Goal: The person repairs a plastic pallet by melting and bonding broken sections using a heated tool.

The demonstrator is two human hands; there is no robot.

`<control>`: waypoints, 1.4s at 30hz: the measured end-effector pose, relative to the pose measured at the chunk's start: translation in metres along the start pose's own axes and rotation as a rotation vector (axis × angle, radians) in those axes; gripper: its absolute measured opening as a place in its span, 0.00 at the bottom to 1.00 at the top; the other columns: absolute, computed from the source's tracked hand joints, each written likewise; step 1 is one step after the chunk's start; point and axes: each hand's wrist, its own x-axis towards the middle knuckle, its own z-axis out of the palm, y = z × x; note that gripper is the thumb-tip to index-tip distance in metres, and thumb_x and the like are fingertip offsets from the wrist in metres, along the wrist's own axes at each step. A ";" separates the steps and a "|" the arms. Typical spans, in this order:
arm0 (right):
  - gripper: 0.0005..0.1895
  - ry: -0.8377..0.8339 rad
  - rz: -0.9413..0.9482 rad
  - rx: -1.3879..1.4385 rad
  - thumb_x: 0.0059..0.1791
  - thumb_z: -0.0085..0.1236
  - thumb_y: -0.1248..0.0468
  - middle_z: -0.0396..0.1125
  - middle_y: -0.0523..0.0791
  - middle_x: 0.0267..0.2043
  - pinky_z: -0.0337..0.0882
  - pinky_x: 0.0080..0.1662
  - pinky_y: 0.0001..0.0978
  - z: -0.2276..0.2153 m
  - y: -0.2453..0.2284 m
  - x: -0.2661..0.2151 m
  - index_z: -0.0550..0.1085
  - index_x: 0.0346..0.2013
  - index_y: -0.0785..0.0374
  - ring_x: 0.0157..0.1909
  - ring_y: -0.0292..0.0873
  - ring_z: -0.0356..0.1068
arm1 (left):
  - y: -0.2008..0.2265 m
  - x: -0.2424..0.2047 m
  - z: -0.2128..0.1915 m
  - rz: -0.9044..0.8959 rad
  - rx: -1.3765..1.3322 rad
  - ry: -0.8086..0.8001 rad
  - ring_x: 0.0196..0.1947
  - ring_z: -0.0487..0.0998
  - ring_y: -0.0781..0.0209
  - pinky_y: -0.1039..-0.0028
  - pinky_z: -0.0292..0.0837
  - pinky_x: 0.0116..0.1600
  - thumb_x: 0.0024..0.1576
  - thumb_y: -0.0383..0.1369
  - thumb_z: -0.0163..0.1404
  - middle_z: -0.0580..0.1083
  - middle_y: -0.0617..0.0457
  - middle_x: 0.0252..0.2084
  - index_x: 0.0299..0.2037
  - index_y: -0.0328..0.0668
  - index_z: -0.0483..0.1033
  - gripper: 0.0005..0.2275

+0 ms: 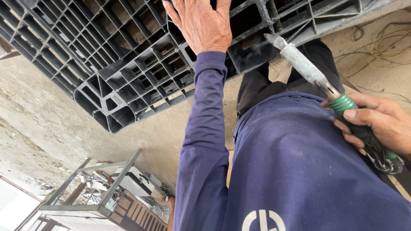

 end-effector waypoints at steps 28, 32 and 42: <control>0.29 -0.125 0.028 0.171 0.49 0.41 0.64 0.60 0.48 0.24 0.66 0.13 0.33 -0.001 -0.010 -0.003 0.68 0.63 0.73 0.13 0.39 0.60 | 0.003 0.003 -0.005 -0.042 -0.051 -0.068 0.76 0.54 0.36 0.40 0.34 0.81 0.60 0.57 0.42 0.79 0.52 0.41 0.55 0.50 0.78 0.25; 0.28 -0.142 0.113 0.192 0.50 0.41 0.62 0.60 0.50 0.22 0.67 0.10 0.38 -0.012 0.010 -0.004 0.67 0.63 0.73 0.10 0.43 0.61 | -0.002 -0.004 0.003 0.000 -0.056 -0.019 0.76 0.55 0.41 0.43 0.34 0.82 0.62 0.58 0.41 0.76 0.51 0.55 0.58 0.50 0.76 0.26; 0.36 0.307 -0.732 -0.852 0.39 0.62 0.67 0.67 0.49 0.34 0.66 0.29 0.32 0.019 0.009 -0.034 0.69 0.63 0.62 0.27 0.38 0.65 | -0.002 -0.002 0.005 -0.011 -0.015 -0.011 0.76 0.56 0.47 0.47 0.37 0.83 0.61 0.57 0.46 0.68 0.49 0.69 0.61 0.47 0.74 0.27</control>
